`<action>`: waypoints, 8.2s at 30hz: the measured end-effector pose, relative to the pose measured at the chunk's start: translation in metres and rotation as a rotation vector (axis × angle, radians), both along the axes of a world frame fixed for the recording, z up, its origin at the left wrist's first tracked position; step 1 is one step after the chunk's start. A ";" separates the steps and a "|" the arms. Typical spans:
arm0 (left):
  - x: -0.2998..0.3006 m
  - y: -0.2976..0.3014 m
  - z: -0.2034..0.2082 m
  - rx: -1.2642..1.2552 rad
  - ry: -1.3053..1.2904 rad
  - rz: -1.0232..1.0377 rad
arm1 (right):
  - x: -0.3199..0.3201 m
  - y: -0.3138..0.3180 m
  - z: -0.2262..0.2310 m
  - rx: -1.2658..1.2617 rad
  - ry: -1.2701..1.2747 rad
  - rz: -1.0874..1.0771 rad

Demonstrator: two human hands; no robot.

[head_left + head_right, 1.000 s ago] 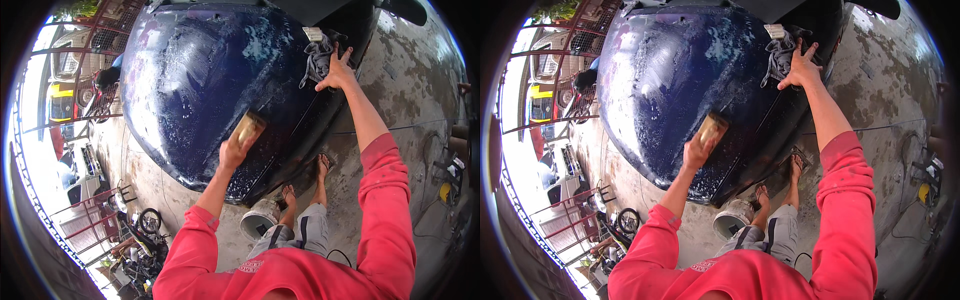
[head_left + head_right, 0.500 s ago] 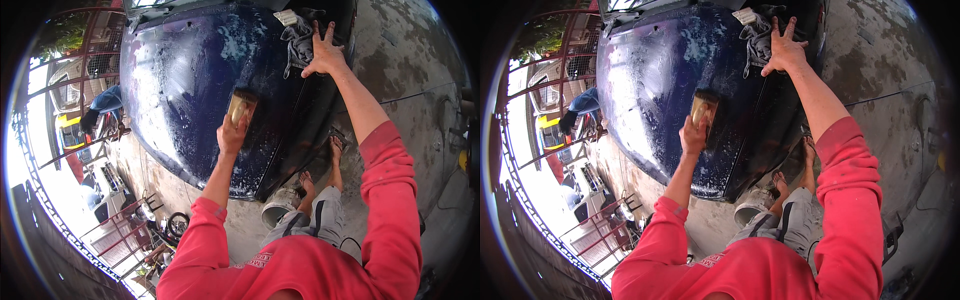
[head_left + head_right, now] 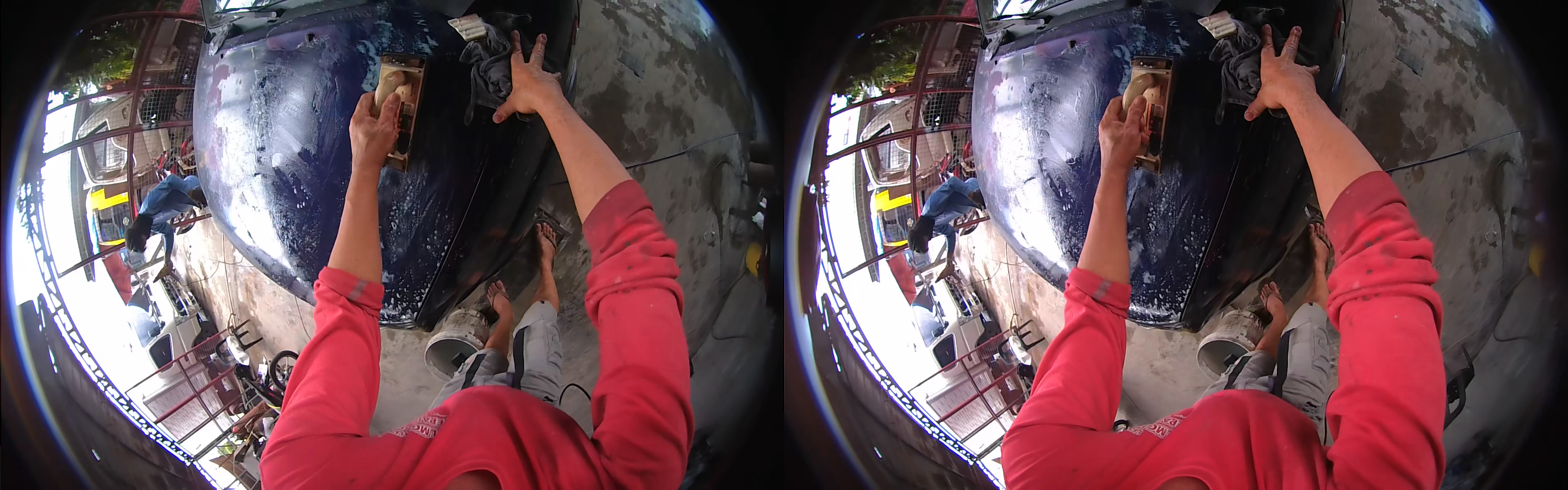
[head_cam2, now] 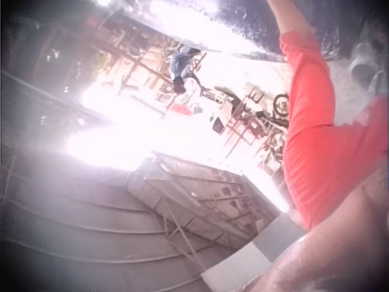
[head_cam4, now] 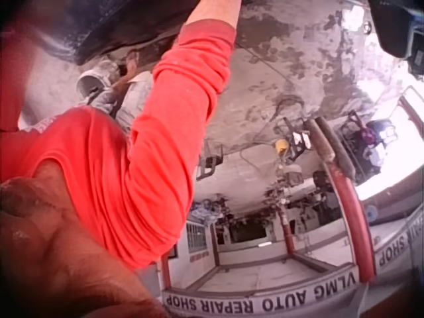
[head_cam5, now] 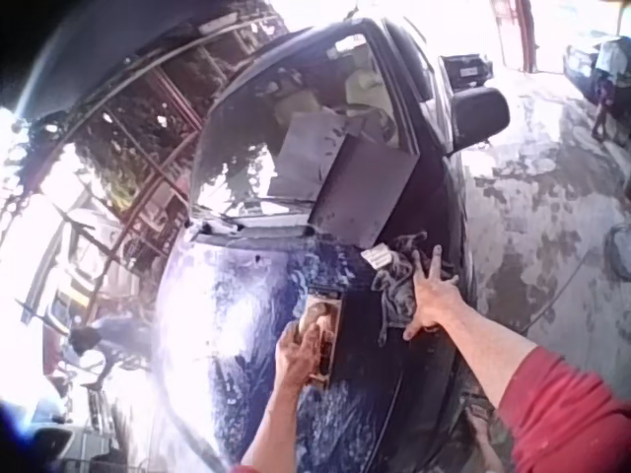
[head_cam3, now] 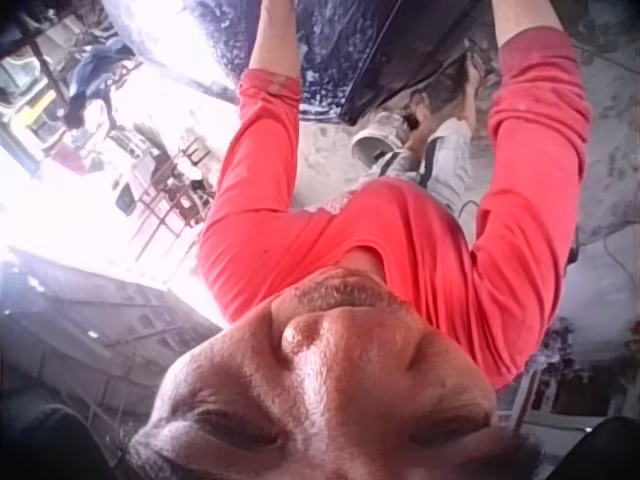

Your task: The person sands the hood of a dark-colored car using a sanding block and sandpaper, repeatedly dipping the sandpaper into a bucket of water. The person switches between different sandpaper sheets and continues sanding the hood surface.

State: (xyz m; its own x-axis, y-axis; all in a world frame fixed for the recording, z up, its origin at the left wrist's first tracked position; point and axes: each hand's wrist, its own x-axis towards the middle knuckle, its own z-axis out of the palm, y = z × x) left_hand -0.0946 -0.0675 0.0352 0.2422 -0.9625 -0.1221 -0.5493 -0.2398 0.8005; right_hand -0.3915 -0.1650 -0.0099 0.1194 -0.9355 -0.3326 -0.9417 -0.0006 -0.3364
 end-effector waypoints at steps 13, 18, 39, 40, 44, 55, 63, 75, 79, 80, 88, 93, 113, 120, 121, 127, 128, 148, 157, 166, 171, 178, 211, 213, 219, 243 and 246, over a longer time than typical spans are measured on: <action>-0.023 0.240 -0.150 -0.521 1.598 0.662 | -0.005 -0.013 -0.018 0.007 0.111 0.111; -0.032 0.244 -0.144 -0.618 1.619 0.771 | -0.011 -0.021 -0.028 -0.013 0.114 0.137; 0.012 0.321 -0.061 -0.003 -0.356 -0.044 | -0.008 -0.013 -0.022 -0.050 0.062 0.110; 0.009 0.313 -0.059 0.017 -0.371 -0.063 | -0.008 -0.013 -0.023 -0.043 0.071 0.092; -0.014 0.197 -0.056 -0.161 -0.400 -0.097 | -0.009 -0.017 -0.030 -0.029 0.075 0.073; -0.024 0.258 -0.046 0.136 -0.335 -0.104 | -0.002 -0.006 -0.009 0.021 0.113 0.062; -0.021 0.024 -0.056 -0.186 -0.387 -0.175 | -0.005 -0.007 -0.035 -0.271 0.082 -0.024; -0.006 0.101 -0.055 -0.056 -0.452 -0.174 | -0.004 -0.005 -0.020 -0.043 0.043 0.011; 0.013 -0.018 -0.017 0.057 -0.540 -0.142 | -0.009 -0.010 -0.023 -0.049 0.037 0.061; 0.023 -0.032 -0.006 0.037 -0.574 -0.138 | -0.009 -0.011 -0.025 -0.074 0.047 0.063; 0.103 0.027 -0.022 -0.601 -0.878 0.081 | -0.018 -0.025 -0.032 -0.048 0.078 0.132; 0.022 0.236 -0.090 0.018 -0.701 -0.032 | -0.024 -0.031 -0.036 -0.096 0.083 0.219; -0.063 0.361 -0.156 0.179 -0.448 0.793 | -0.032 -0.064 -0.029 0.154 0.136 0.233; -0.051 0.400 -0.135 -0.059 -0.130 0.823 | -0.023 -0.048 -0.022 0.222 -0.141 0.220; -0.054 0.418 -0.143 -0.147 -0.131 0.923 | -0.021 -0.038 -0.022 0.175 -0.153 0.142; -0.093 0.635 -0.280 0.313 -0.156 1.442 | 0.011 0.064 -0.046 -0.302 0.154 0.376; -0.099 0.677 -0.310 0.411 0.024 1.583 | 0.020 0.084 -0.049 -0.327 0.095 0.420; -0.063 0.912 -0.470 0.690 1.088 1.726 | 0.089 0.171 -0.033 -0.200 0.396 0.359; -0.003 0.838 -0.300 0.335 1.069 1.811 | 0.112 0.187 -0.025 -0.081 0.428 0.250; 0.024 0.472 -0.125 -0.091 0.395 1.058 | 0.119 0.190 0.015 -0.033 0.588 0.570; -0.010 0.295 -0.074 -0.072 0.009 0.750 | 0.059 0.116 0.051 0.135 0.127 0.667; -0.037 0.216 -0.091 0.147 -0.329 0.719 | -0.005 0.004 0.074 0.078 -0.513 -0.019; -0.036 0.219 -0.098 0.184 -0.409 0.737 | 0.017 0.010 0.118 0.168 -1.574 -0.460; -0.031 0.218 -0.087 0.329 -0.441 0.703 | 0.006 0.071 0.115 0.304 -1.517 -0.415; 0.004 0.212 -0.026 0.108 -0.030 0.644 | -0.036 0.193 0.113 0.597 -1.383 -0.390; 0.014 0.441 0.124 -0.615 0.901 0.709 | 0.070 0.354 0.159 0.902 -1.066 -0.071; -0.011 0.433 0.150 -0.462 0.419 0.599 | 0.087 0.363 0.164 1.304 -1.402 -0.058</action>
